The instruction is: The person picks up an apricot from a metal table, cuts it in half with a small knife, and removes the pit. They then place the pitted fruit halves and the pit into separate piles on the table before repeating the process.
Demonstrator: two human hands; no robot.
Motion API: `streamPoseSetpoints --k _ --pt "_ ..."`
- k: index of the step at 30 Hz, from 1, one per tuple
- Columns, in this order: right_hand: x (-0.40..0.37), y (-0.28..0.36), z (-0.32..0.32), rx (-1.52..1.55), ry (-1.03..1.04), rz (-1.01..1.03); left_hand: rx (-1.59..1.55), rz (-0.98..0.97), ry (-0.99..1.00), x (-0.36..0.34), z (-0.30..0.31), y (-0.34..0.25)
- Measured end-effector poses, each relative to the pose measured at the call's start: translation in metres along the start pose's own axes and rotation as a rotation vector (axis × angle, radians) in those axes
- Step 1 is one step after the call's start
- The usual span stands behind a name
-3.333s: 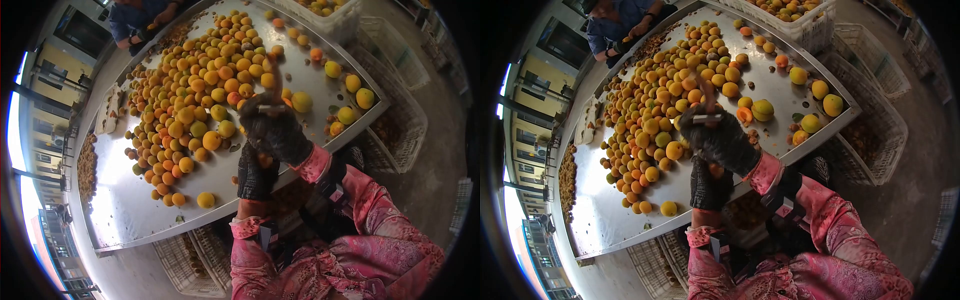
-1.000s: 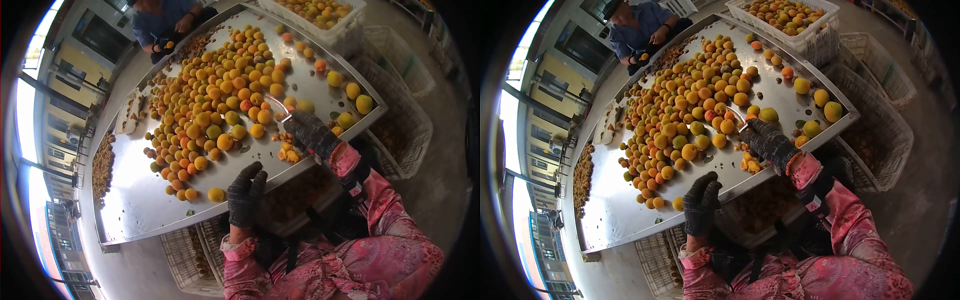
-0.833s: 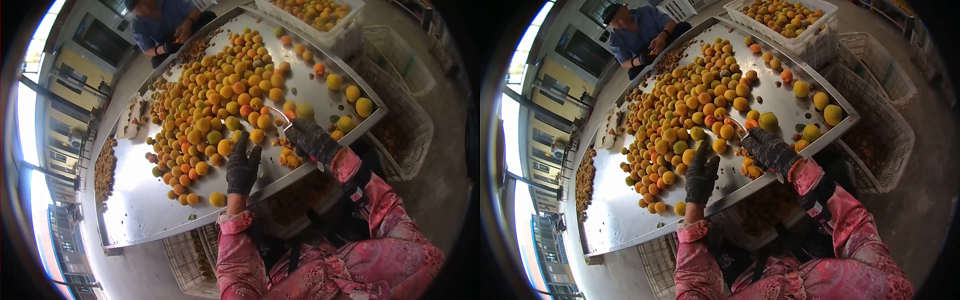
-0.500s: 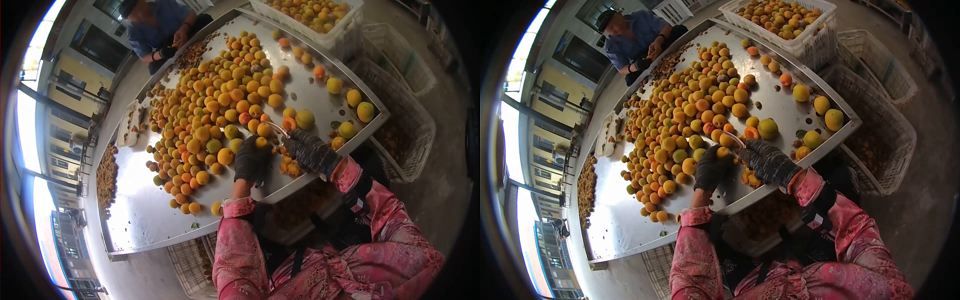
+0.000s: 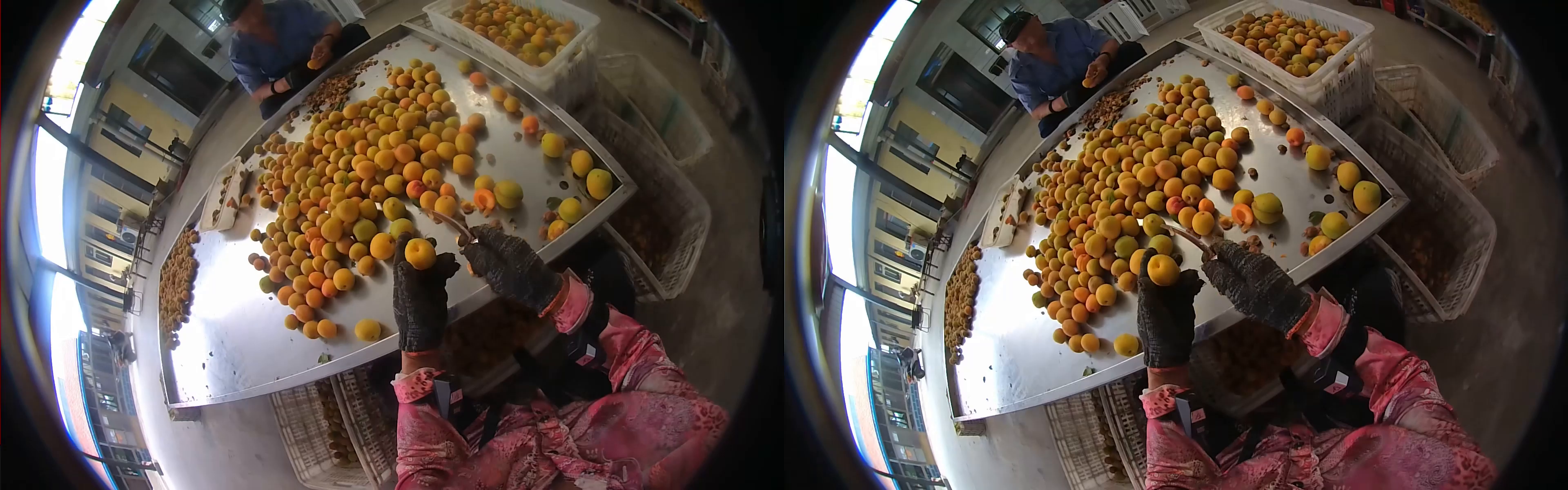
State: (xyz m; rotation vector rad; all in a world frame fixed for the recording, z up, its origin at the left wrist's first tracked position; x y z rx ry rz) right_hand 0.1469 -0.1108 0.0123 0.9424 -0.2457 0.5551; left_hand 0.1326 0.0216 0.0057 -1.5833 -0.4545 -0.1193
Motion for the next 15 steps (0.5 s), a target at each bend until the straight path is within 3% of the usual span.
streamPoseSetpoints --k 1,2,3,4,5,6,8,10,15 --pt "-0.004 -0.014 -0.010 0.248 0.131 -0.250 0.312 -0.119 0.035 -0.002 0.001 -0.017" --pt "-0.009 -0.005 -0.008 0.245 0.134 -0.246 -0.203 0.118 -0.129 -0.009 0.012 0.010" --pt "-0.015 0.025 0.003 -0.069 0.005 0.005 -0.207 0.115 -0.132 -0.012 0.016 0.009" --pt "-0.028 0.056 0.006 -0.380 -0.125 0.258 0.091 -0.009 -0.028 -0.013 0.017 -0.004" --pt "-0.032 0.065 0.007 -0.384 -0.124 0.262 0.388 -0.133 0.077 -0.016 0.013 -0.016" --pt "-0.035 0.075 0.008 -0.388 -0.117 0.263 0.384 -0.136 0.073 -0.020 0.016 -0.016" --pt "-0.039 0.091 0.008 -0.395 -0.106 0.269 -0.164 0.053 -0.074 -0.029 0.024 0.001" --pt "-0.039 0.093 0.009 -0.266 -0.074 0.175 -0.139 0.042 -0.113 -0.035 0.023 -0.008" --pt "-0.048 0.109 0.005 -0.411 -0.109 0.248 -0.303 -0.032 -0.172 -0.041 0.017 -0.023"
Point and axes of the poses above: each hand's wrist, its own x-axis towards the middle knuckle, its own z-axis out of the back of the hand, y = z × x, the point moved 10 cm from there along x, towards the middle knuckle, and after that the axes turned 12 degrees about -z, right-handed, at the moved point
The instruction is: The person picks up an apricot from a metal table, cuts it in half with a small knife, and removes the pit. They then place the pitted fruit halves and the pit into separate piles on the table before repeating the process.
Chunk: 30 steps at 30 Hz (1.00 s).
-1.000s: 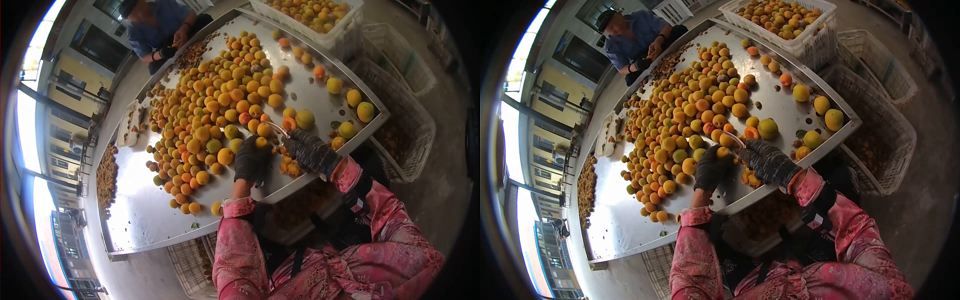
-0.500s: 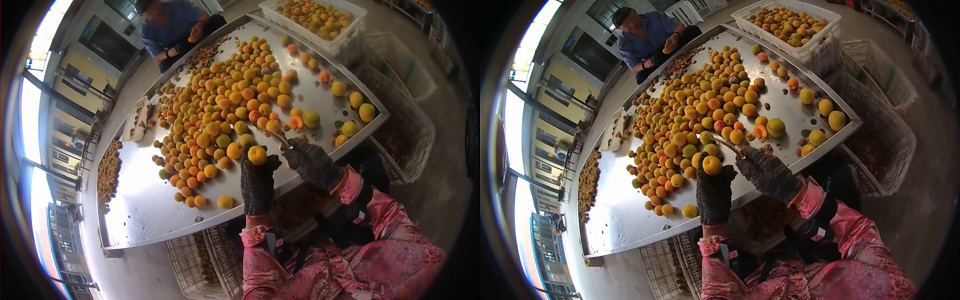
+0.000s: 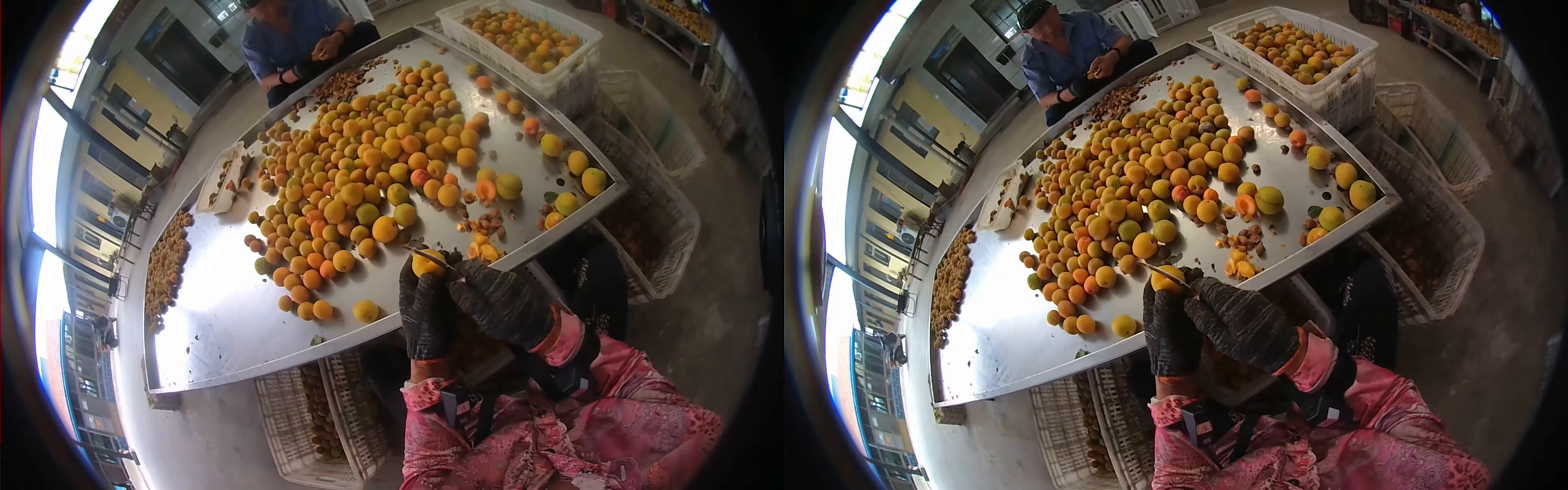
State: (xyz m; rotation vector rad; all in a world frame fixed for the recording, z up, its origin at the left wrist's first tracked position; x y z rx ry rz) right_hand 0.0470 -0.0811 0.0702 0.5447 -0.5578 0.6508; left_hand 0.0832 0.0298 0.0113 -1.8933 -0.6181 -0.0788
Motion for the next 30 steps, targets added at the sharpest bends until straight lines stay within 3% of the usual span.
streamPoseSetpoints --k 5,8,15,17,19,20,22,24,26,28,29,30 --pt "-0.006 -0.001 -0.004 0.110 0.042 -0.084 -0.021 0.089 -0.040 -0.011 0.011 0.010" --pt "-0.012 0.007 -0.002 -0.030 0.024 -0.017 -0.045 0.096 -0.001 -0.015 0.008 0.002" --pt "-0.017 -0.008 -0.009 0.270 0.169 -0.046 0.056 0.147 0.038 -0.023 0.008 -0.010" --pt "-0.014 -0.010 -0.006 0.303 0.206 -0.018 -0.135 0.213 0.034 -0.023 -0.002 -0.012" --pt "-0.020 0.015 0.001 -0.146 0.130 0.293 -0.073 0.189 0.045 -0.022 -0.005 -0.019" --pt "-0.016 0.020 0.002 -0.147 0.129 0.294 -0.009 0.163 0.055 -0.021 -0.006 -0.023" --pt "0.002 -0.010 -0.015 0.458 0.377 -0.265 0.057 0.160 0.004 -0.024 -0.005 -0.024" --pt "-0.018 -0.009 -0.041 0.446 0.269 -0.241 0.122 0.159 -0.053 -0.028 -0.004 -0.021" --pt "-0.021 -0.008 -0.041 0.434 0.163 -0.212 -0.045 0.127 -0.098 -0.028 -0.007 -0.017" --pt "-0.018 0.000 -0.023 0.240 0.083 -0.154 0.001 0.162 -0.062 -0.029 -0.007 -0.014" --pt "-0.017 -0.002 -0.019 0.241 0.082 -0.158 0.047 0.192 -0.024 -0.029 -0.007 -0.013" --pt "-0.016 -0.011 -0.023 0.428 0.190 -0.222 0.048 0.190 -0.025 -0.027 -0.005 -0.016"
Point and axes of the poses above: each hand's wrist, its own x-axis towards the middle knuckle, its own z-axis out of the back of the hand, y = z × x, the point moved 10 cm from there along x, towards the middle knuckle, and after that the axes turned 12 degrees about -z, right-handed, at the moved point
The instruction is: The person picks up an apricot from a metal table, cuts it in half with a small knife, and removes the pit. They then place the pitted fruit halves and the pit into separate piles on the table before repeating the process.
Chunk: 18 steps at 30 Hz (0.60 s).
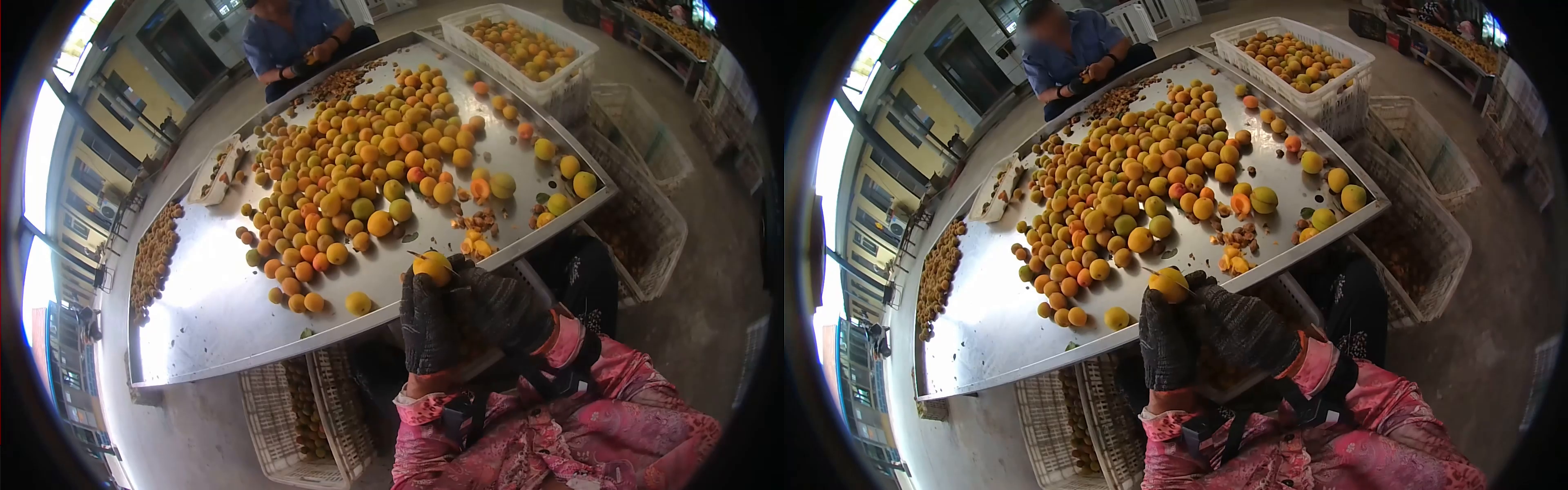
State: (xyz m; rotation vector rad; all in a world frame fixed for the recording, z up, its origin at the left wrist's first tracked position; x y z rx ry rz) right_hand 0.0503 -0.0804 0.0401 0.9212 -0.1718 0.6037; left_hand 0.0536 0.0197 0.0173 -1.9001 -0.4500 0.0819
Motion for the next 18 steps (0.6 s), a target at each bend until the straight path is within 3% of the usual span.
streamPoseSetpoints --k 2,4,8,10,11,13,16,18 --pt "0.003 -0.009 0.007 0.180 0.114 -0.071 -0.040 -0.004 0.073 0.002 -0.004 -0.008" --pt "-0.009 0.025 0.015 -0.404 0.004 0.317 -0.030 -0.028 0.070 0.003 -0.002 -0.014" --pt "0.002 0.041 0.012 -0.342 0.017 0.294 0.176 -0.184 0.031 0.002 -0.004 -0.029" --pt "0.004 0.009 -0.002 -0.074 0.033 -0.041 0.088 -0.091 -0.077 -0.005 -0.012 -0.020" --pt "0.002 0.005 -0.006 -0.079 0.029 -0.040 0.000 0.005 -0.182 -0.008 -0.009 -0.010" --pt "-0.008 0.018 -0.010 -0.465 -0.096 0.147 -0.030 -0.021 -0.102 -0.004 -0.010 -0.003" --pt "-0.006 0.000 -0.003 -0.336 0.028 0.136 0.036 -0.106 0.034 0.003 -0.005 -0.005" --pt "0.002 0.007 0.015 -0.310 -0.009 0.180 0.129 -0.157 0.103 0.006 -0.007 -0.018"
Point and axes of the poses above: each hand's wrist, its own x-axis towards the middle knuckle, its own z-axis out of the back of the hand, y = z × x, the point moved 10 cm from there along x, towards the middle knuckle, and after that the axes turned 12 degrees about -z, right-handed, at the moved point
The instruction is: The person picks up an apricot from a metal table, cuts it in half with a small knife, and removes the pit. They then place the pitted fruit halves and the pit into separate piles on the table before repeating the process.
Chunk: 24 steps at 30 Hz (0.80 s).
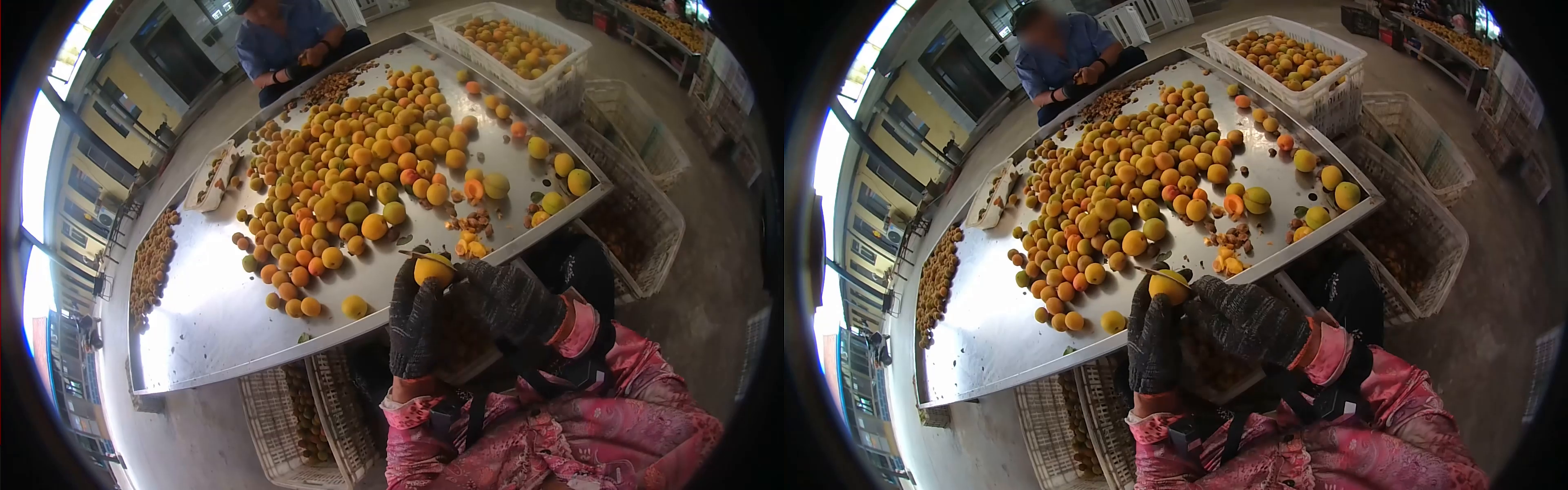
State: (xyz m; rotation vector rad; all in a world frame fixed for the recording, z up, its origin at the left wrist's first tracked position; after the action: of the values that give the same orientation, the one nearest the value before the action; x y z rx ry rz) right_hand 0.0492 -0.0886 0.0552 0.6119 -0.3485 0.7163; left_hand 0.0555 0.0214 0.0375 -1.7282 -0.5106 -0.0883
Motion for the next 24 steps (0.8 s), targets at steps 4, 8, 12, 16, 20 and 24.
streamPoseSetpoints --k 4,8,12,16,20,24 --pt "0.017 0.001 0.008 0.410 0.137 -0.186 -0.051 0.150 -0.067 -0.004 0.000 0.002" --pt "-0.001 0.008 -0.029 0.083 0.033 -0.096 -0.106 0.034 -0.177 0.001 -0.007 -0.005" --pt "0.007 0.028 0.001 0.005 -0.091 0.032 -0.272 0.164 -0.141 -0.001 -0.008 0.019" --pt "0.006 0.022 0.015 -0.072 -0.030 0.057 -0.055 0.099 -0.117 0.004 0.006 0.005" --pt "0.004 0.036 0.024 -0.155 -0.112 0.207 -0.027 0.054 -0.173 0.004 0.009 -0.001" --pt "0.012 0.013 0.018 0.161 0.038 -0.147 0.094 0.064 -0.144 0.001 0.011 0.006"
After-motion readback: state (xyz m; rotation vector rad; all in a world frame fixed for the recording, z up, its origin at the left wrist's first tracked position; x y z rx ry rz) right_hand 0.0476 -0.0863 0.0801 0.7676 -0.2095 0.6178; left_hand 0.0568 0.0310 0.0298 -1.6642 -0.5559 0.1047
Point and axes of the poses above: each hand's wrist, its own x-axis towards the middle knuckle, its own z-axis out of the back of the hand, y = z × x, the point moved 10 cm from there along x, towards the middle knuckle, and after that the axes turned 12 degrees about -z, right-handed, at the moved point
